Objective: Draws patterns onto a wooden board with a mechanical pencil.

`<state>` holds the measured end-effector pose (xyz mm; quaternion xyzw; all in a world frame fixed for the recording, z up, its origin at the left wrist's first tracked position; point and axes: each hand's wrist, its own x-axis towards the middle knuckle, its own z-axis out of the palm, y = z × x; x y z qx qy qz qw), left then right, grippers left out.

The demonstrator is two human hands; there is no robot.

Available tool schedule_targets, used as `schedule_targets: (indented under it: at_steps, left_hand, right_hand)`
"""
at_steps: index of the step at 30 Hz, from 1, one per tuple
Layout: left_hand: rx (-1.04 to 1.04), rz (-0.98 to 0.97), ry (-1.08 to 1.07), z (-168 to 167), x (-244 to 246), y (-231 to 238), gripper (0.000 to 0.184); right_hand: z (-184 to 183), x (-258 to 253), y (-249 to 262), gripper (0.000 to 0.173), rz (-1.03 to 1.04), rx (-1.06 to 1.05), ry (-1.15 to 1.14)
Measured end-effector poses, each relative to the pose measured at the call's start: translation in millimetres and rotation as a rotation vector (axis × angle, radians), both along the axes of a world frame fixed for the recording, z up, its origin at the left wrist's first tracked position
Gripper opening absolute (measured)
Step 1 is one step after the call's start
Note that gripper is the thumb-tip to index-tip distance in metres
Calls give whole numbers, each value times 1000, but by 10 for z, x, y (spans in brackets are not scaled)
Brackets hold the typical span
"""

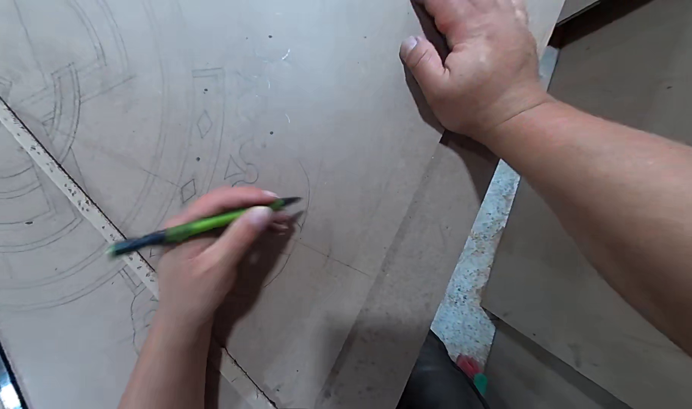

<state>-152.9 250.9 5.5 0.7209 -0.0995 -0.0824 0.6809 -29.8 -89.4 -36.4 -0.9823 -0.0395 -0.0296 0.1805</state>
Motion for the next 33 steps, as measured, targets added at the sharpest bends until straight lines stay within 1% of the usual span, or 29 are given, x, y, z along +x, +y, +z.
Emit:
schedule_targets:
  at_steps: [1, 2, 4, 5, 7, 10, 12, 14, 17, 19, 20, 21, 24, 26, 27, 29, 31, 33]
  left_hand:
    - [22, 99, -49, 58, -104, 135, 28]
    - [104, 218, -111, 90, -259, 308, 33]
    - [338, 462, -211, 71, -706, 647, 35]
    - [477, 533, -217, 41, -954, 752, 37]
    - [667, 555, -176, -63, -1427, 811, 45]
    - [818, 514, -112, -275, -1895, 664, 54]
    - [873, 549, -88, -329, -1955, 502, 55]
    - [929, 609, -62, -325, -1903, 388, 55]
    - [986, 709, 45, -192, -1849, 230, 54]
    - [933, 799, 50, -32, -1827, 79, 49]
    - [857, 814, 40, 43, -1811, -2, 48]
    - [735, 798, 48, 104, -1766, -88, 47]
    - [274, 666, 205, 201, -1487, -366, 47]
    - [103, 526, 332, 214, -1157, -459, 38]
    - [95, 465, 382, 231, -981, -490, 30]
    - [186, 384, 417, 229, -684, -526, 19]
    - [240, 356, 374, 172, -447, -528, 15]
    - [246, 351, 337, 129, -297, -511, 12]
  right_hand:
    - [-10, 10, -12, 67, 20, -2, -8]
    - [-17, 16, -30, 67, 32, -6, -18]
    - [-34, -3, -40, 66, 43, -10, -31]
    - [-42, -11, -35, 64, 47, -10, -47]
    - [-36, -13, -20, 63, 49, -10, -63]
    - [-34, 6, -30, 64, 48, -21, -60]
    - [-34, -3, -30, 64, 50, -27, -59]
    - [-26, -9, -17, 64, 49, -27, -56]
    - [-46, -28, -29, 64, 55, -25, -61]
    - [-60, -32, -42, 65, 66, -27, -59]
    - [-59, -37, -45, 66, 75, -27, -42]
    - [-63, -32, -45, 66, 81, -26, -32]
    - [-35, -23, -112, 66, 136, -5, -10]
    - [53, 112, -171, 63, 200, 3, -9]
    - [93, 201, -208, 61, 233, 5, -8]
    - [104, 331, -300, 59, 300, 19, -16]
    - [30, 387, -346, 61, 328, 27, -38]
    - [-27, 411, -351, 62, 334, 22, -56]
